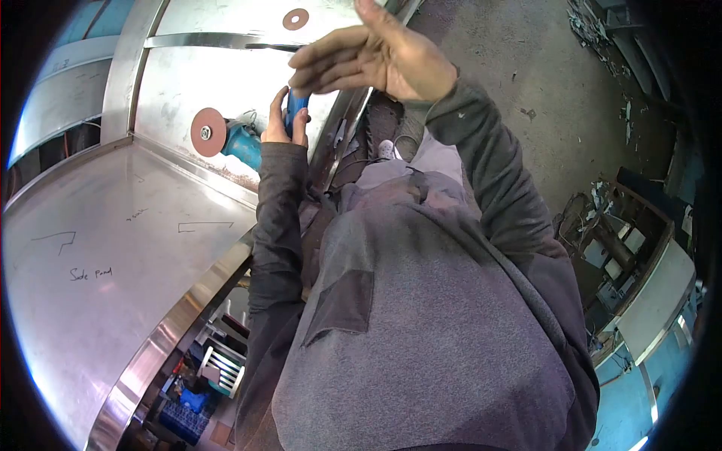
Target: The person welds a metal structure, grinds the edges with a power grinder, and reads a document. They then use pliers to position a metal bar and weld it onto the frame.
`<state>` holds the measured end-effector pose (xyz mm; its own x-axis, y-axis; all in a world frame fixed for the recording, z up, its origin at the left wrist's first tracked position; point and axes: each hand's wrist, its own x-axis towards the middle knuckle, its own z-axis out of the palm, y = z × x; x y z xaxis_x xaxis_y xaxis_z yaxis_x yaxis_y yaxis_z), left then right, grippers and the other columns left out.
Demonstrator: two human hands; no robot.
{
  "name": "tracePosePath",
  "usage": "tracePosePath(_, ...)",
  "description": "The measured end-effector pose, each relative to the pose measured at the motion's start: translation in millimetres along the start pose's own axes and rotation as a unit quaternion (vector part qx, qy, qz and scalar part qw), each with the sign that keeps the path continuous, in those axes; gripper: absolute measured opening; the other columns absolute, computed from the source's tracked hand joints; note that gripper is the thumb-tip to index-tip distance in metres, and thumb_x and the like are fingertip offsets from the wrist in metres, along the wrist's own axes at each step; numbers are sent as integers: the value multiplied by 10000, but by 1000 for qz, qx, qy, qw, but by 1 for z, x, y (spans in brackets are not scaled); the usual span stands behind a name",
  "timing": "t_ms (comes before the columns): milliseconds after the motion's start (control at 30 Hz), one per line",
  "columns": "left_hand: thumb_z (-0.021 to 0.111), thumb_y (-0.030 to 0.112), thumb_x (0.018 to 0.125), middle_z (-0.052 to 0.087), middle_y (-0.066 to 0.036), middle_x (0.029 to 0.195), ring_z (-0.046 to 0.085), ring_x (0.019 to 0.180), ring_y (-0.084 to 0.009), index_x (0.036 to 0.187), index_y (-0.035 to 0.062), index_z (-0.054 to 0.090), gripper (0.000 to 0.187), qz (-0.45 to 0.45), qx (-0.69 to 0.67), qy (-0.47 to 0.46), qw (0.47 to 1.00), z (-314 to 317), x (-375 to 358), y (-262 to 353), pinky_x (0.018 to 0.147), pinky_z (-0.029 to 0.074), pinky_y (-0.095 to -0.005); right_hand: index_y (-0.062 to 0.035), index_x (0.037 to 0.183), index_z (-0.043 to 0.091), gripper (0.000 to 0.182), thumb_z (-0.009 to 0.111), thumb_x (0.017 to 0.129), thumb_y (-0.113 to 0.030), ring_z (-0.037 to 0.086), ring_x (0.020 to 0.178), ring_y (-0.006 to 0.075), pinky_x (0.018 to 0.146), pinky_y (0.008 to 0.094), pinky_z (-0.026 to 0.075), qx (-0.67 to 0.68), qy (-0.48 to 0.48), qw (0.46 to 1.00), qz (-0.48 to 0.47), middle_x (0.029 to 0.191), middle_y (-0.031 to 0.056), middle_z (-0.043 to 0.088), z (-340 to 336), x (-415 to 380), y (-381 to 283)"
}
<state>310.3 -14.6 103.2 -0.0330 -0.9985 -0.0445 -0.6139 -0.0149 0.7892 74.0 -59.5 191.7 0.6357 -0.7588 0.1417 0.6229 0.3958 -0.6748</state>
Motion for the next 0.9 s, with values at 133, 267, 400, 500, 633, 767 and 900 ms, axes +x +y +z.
tracePosePath(133, 582, 208, 883, 640, -93, 731, 475, 440, -65, 1348, 129, 376, 515, -10, 7, -7, 1000, 0, 1, -2, 422, 398, -217, 45, 1146, 554, 771, 156, 938, -581, 601, 1024, 289, 937, 384, 455, -10, 21, 997, -73, 1074, 196, 620, -11, 2, 4)
tracePosePath(267, 582, 207, 883, 643, -95, 736, 472, 435, -66, 1349, 130, 377, 515, -21, -3, -2, 1000, 0, -1, 1, 418, 397, -221, 50, 1142, 555, 757, 192, 937, -582, 603, 1021, 296, 939, 403, 455, -21, 171, 971, -164, 1062, 199, 624, -18, -6, -14)
tracePosePath(400, 569, 213, 878, 656, -115, 757, 577, 566, -149, 1337, 131, 383, 502, -35, 19, -10, 999, -3, -2, 8, 547, 457, -273, 73, 1142, 540, 725, 238, 946, -556, 596, 1028, 306, 947, 412, 452, 26, 179, 967, -180, 1048, 218, 619, -18, -10, -16)
tracePosePath(500, 573, 207, 874, 662, -124, 812, 626, 630, -168, 1340, 133, 379, 510, -48, 30, -20, 998, -3, 0, 8, 594, 489, -280, 71, 1155, 529, 693, 261, 952, -535, 588, 1043, 298, 948, 404, 452, 15, 158, 974, -160, 1067, 216, 611, -17, -13, -12)
tracePosePath(633, 584, 251, 860, 667, -147, 842, 667, 804, -243, 1343, 151, 376, 536, -172, -448, 60, 875, 25, 11, -66, 722, 505, -326, 66, 1187, 517, 742, 161, 952, -541, 588, 1049, 265, 956, 370, 438, -71, 84, 986, -123, 1095, 208, 609, -21, -11, 0)
tracePosePath(767, 613, 273, 843, 666, -158, 885, 659, 857, -259, 1354, 162, 368, 577, 99, 72, -24, 992, -3, 9, -39, 743, 500, -339, 90, 1223, 483, 867, 100, 915, -624, 577, 1066, 305, 982, 397, 406, -2, -121, 985, 121, 1136, 211, 592, 9, -9, 10)
tracePosePath(900, 600, 233, 851, 665, -162, 758, 668, 725, -289, 1348, 139, 375, 554, -24, 19, 44, 999, -8, -14, 14, 653, 505, -343, 69, 1210, 492, 774, 182, 936, -585, 579, 1064, 291, 958, 382, 438, -69, 176, 981, -45, 1133, 207, 590, -15, -40, 1)
